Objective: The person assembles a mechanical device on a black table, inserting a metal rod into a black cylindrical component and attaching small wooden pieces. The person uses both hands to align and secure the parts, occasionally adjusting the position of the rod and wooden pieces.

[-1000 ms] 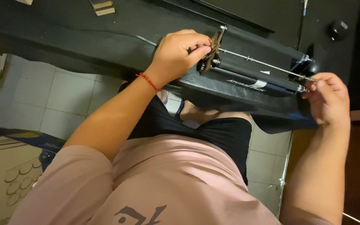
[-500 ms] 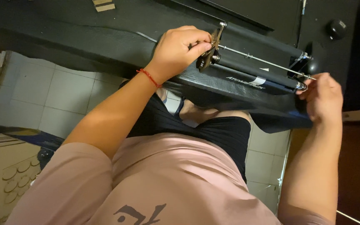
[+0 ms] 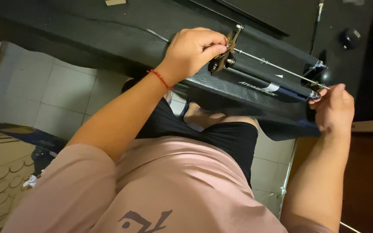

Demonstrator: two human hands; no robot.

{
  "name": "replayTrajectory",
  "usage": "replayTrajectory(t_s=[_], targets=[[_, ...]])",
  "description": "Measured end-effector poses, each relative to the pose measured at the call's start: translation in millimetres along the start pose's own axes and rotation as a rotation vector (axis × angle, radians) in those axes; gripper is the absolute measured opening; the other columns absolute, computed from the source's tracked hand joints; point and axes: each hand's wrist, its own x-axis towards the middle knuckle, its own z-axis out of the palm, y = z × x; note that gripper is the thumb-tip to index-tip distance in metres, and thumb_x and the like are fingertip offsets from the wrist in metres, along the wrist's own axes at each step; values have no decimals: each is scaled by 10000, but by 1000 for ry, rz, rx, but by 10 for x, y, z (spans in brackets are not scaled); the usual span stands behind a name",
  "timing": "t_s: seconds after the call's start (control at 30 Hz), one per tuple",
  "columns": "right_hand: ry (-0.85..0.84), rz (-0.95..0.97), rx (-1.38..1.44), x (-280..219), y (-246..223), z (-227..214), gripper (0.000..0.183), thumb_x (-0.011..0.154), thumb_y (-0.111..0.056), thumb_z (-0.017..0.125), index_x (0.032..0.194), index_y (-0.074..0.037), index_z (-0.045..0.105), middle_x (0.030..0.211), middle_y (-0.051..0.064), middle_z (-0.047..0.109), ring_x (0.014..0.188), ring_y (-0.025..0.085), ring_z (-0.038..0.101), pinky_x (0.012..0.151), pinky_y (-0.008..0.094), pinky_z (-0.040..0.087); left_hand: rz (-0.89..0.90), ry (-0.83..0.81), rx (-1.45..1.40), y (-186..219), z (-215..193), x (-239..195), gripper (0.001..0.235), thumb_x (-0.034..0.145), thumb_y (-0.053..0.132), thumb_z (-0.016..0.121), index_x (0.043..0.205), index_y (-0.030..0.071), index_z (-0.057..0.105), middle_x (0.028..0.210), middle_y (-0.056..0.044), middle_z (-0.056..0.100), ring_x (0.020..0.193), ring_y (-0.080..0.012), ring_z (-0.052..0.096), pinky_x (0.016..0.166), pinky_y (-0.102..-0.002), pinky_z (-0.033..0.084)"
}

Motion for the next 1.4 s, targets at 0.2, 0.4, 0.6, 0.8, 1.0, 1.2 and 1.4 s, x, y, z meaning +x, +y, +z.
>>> replayTrajectory(t_s=[0.2,0.4,0.6,0.8,1.0,1.2,1.4], targets=[[-130,-75,144,-40,-102,-33,298,972,-406,765,927,-184,572,834,-28,586,754,101,572,674,219,477,-9,-3,1,-13,-6,2,162,936,240,596,824,179,695,772,80,686,762,-130,625,673,-312,443],[-126,-108,219,-54,-99,-40,133,980,-154,750,1000,-160,618,896,-11,652,825,80,642,693,193,577,-32,-3,-54,8,-11,6,148,932,209,626,814,160,701,758,77,677,743,-115,605,663,-295,441],[-37,-135,303,-84,-191,45,192,927,52,690,863,-118,628,950,45,655,851,126,642,730,210,580,-90,-25,-105,1,-5,10,135,925,171,658,796,146,685,709,60,591,650,-96,507,616,-263,387],[-4,36,-72,-89,-159,11,479,1114,-539,493,826,-157,514,709,41,541,645,139,562,626,248,427,-78,-9,-78,-62,22,14,119,912,219,649,847,168,734,766,53,659,686,-114,577,642,-277,421],[-11,59,167,-81,-174,-3,194,1030,-222,675,867,-196,573,848,-19,597,682,96,556,618,189,460,-39,2,-85,-69,14,10,113,920,202,659,847,167,737,760,62,668,700,-108,593,654,-278,432],[-42,-1,196,-129,-240,30,105,998,-173,703,924,-178,629,859,-9,661,702,82,591,602,198,442,-55,8,-82,-79,27,6,87,907,204,667,863,181,740,776,64,679,699,-111,592,652,-277,434],[-13,-9,297,-136,-195,11,76,990,-111,643,936,-159,617,855,17,633,740,120,586,630,215,447,-63,7,-75,-101,43,10,90,899,215,664,858,182,736,780,61,681,700,-112,604,653,-284,440]])
